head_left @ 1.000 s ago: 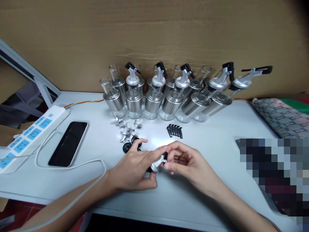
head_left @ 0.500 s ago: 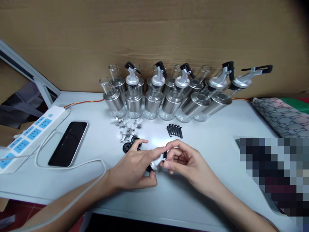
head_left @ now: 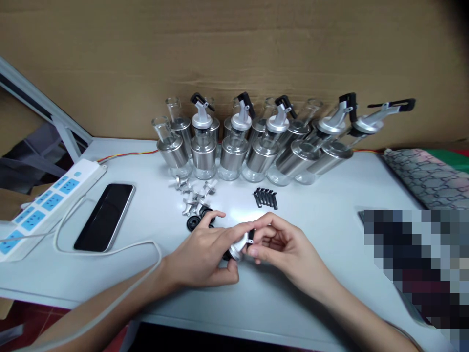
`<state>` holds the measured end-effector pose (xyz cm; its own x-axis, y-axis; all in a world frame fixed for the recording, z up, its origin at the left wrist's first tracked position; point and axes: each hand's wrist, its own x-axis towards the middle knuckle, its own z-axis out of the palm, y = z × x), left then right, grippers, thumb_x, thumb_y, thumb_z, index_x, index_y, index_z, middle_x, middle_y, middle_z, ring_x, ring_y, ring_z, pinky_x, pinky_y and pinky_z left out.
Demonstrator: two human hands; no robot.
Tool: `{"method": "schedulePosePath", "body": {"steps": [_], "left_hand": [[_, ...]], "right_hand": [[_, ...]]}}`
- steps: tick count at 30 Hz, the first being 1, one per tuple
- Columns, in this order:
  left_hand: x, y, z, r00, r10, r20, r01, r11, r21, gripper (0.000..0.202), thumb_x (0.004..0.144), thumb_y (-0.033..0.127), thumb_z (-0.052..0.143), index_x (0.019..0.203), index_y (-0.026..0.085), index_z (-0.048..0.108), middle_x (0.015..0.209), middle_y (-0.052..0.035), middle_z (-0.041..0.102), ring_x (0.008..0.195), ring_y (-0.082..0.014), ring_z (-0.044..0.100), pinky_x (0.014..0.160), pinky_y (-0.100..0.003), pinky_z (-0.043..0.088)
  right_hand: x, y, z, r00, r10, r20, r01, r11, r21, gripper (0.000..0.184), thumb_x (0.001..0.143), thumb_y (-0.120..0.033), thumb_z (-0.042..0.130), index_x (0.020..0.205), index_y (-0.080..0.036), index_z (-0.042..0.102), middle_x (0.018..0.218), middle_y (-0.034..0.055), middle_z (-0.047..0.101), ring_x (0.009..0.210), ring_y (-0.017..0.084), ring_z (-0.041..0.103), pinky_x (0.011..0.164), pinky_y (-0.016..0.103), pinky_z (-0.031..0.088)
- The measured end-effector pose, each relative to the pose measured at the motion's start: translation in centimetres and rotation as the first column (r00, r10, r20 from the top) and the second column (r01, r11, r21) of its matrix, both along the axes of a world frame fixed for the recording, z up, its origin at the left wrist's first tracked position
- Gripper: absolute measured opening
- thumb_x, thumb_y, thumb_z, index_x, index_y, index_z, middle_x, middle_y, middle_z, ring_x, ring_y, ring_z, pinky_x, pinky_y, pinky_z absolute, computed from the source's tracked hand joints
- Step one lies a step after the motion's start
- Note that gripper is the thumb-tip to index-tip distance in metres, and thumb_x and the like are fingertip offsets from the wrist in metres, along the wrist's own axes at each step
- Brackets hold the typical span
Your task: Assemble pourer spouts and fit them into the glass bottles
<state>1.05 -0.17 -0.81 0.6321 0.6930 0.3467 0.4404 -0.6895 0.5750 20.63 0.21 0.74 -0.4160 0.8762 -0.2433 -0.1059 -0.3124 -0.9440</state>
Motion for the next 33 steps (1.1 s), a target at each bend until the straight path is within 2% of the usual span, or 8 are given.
{"method": "schedulePosePath", "body": {"steps": [6,11,16,20,23,26,30,33], "left_hand": [[0.01,0.05,-0.15,0.998,-0.021,0.055,0.019,0.999,0.031,0.073,0.071,0.01,0.043,0.141,0.023,0.026,0.081,0.0067,0.069,0.07,-0.0125,0.066,0.105,-0.04,0.033],[-0.03,0.06,-0.29,0.998,-0.034,0.055,0.031,0.998,0.053,0.07,0.071,0.01,0.043,0.138,0.022,0.028,0.088,0.0038,0.07,0.073,-0.0133,0.067,0.104,-0.041,0.035],[0.08,0.15,-0.29,0.997,-0.058,0.057,0.053,0.995,0.085,0.068,0.071,0.011,0.041,0.136,0.021,0.026,0.092,0.0004,0.07,0.078,-0.0163,0.067,0.092,-0.039,0.046],[0.25,0.27,-0.21,0.993,-0.094,0.078,0.086,0.991,0.099,0.069,0.069,0.01,0.039,0.135,0.02,0.025,0.092,-0.0016,0.068,0.067,-0.0152,0.063,0.078,-0.034,0.051],[0.29,0.35,-0.22,0.99,-0.097,0.103,0.085,0.99,0.111,0.07,0.067,0.01,0.039,0.135,0.017,0.025,0.084,-0.0014,0.065,0.06,-0.015,0.058,0.072,-0.034,0.052],[0.27,0.4,-0.31,0.981,-0.125,0.149,0.108,0.987,0.121,0.071,0.066,0.01,0.04,0.135,0.018,0.025,0.076,0.0004,0.059,0.059,-0.0157,0.054,0.067,-0.032,0.051],[0.25,0.4,-0.4,0.96,-0.182,0.215,0.158,0.98,0.121,0.071,0.064,0.01,0.04,0.134,0.018,0.027,0.075,0.0005,0.055,0.06,-0.0158,0.05,0.063,-0.03,0.049],[0.25,0.42,-0.38,0.957,-0.184,0.224,0.16,0.98,0.121,0.071,0.063,0.01,0.04,0.132,0.017,0.029,0.072,0.0011,0.052,0.059,-0.0155,0.049,0.061,-0.029,0.049]], "right_hand": [[0.27,0.12,0.16,0.998,0.057,-0.024,-0.056,0.998,0.03,0.022,0.079,-0.034,0.071,0.091,-0.019,0.062,0.067,-0.0027,0.065,0.061,0.01,0.063,0.066,0.024,0.052],[0.27,0.42,0.32,0.997,0.069,0.028,-0.07,0.997,0.024,0.028,0.082,-0.043,0.066,0.092,-0.016,0.066,0.061,0.0001,0.067,0.061,0.013,0.063,0.065,0.025,0.052],[0.32,0.5,0.38,0.995,0.077,0.06,-0.078,0.997,-0.001,0.03,0.08,-0.045,0.068,0.083,-0.016,0.067,0.059,0.001,0.068,0.057,0.011,0.061,0.061,0.023,0.05],[0.24,0.39,0.45,0.994,0.073,0.078,-0.07,0.997,-0.042,0.032,0.078,-0.047,0.07,0.079,-0.016,0.064,0.059,0.0006,0.068,0.056,0.011,0.061,0.061,0.023,0.05],[0.15,0.29,0.42,0.995,0.071,0.064,-0.067,0.996,-0.063,0.033,0.076,-0.048,0.071,0.079,-0.016,0.063,0.058,-0.0004,0.067,0.056,0.01,0.061,0.06,0.022,0.05],[0.17,0.28,0.44,0.997,0.065,0.037,-0.062,0.997,-0.055,0.03,0.075,-0.045,0.072,0.079,-0.016,0.065,0.058,-0.001,0.066,0.056,0.01,0.061,0.06,0.022,0.051],[0.3,0.38,0.45,0.998,0.059,0.012,-0.058,0.998,-0.029,0.022,0.074,-0.036,0.076,0.084,-0.017,0.071,0.066,-0.0002,0.068,0.058,0.01,0.061,0.062,0.023,0.052],[0.35,0.41,0.36,0.998,0.053,-0.021,-0.054,0.998,-0.041,0.017,0.072,-0.032,0.077,0.079,-0.017,0.072,0.065,-0.0008,0.068,0.057,0.009,0.06,0.06,0.022,0.053]]}}
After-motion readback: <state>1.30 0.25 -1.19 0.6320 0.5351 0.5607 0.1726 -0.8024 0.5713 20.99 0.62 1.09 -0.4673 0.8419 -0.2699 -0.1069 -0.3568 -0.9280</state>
